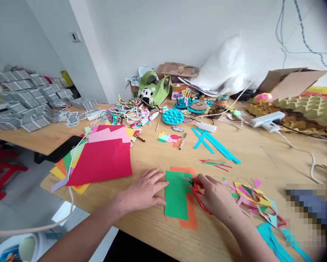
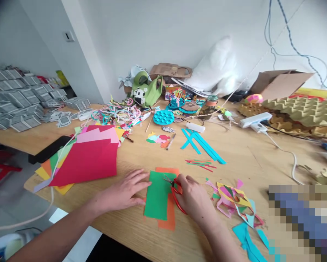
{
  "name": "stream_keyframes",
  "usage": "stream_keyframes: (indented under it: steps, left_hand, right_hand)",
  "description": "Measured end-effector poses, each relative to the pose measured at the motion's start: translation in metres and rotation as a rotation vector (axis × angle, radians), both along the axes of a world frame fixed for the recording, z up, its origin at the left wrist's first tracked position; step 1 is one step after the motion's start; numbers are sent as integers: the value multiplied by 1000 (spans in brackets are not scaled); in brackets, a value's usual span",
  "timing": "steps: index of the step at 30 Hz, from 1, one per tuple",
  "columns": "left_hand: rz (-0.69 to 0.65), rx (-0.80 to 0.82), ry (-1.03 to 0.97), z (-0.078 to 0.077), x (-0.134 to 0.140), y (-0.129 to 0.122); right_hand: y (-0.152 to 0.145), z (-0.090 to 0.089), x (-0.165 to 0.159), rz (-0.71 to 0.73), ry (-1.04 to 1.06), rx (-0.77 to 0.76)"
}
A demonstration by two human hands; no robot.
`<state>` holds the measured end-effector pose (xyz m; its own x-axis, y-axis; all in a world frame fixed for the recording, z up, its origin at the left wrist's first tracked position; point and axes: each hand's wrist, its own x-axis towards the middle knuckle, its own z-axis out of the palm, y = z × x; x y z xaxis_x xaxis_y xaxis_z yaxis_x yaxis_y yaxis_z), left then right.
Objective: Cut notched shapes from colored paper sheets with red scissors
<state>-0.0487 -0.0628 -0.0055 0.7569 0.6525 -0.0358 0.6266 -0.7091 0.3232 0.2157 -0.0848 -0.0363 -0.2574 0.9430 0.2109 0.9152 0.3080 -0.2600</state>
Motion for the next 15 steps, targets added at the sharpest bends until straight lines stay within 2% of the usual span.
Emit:
stream_keyframes:
  steps: [3,7,9,12,15]
  left_hand:
    - [150,111,12,0,-20,8]
    - [493,310,52,0,-56,30]
    - [616,345,121,1,-72,43]
    - [749,364,215,6,-86,63]
    - [817,370,263,7,-86,81]
  right_hand:
    - [0,-3,-7,47,154,20]
    - [2,-5,-9,-21,327,178]
    - [4,-4,-9,-47,383,205]
    - [4,-4,-11,-24,379,162]
    - [4,-8,-13,22,250,105]
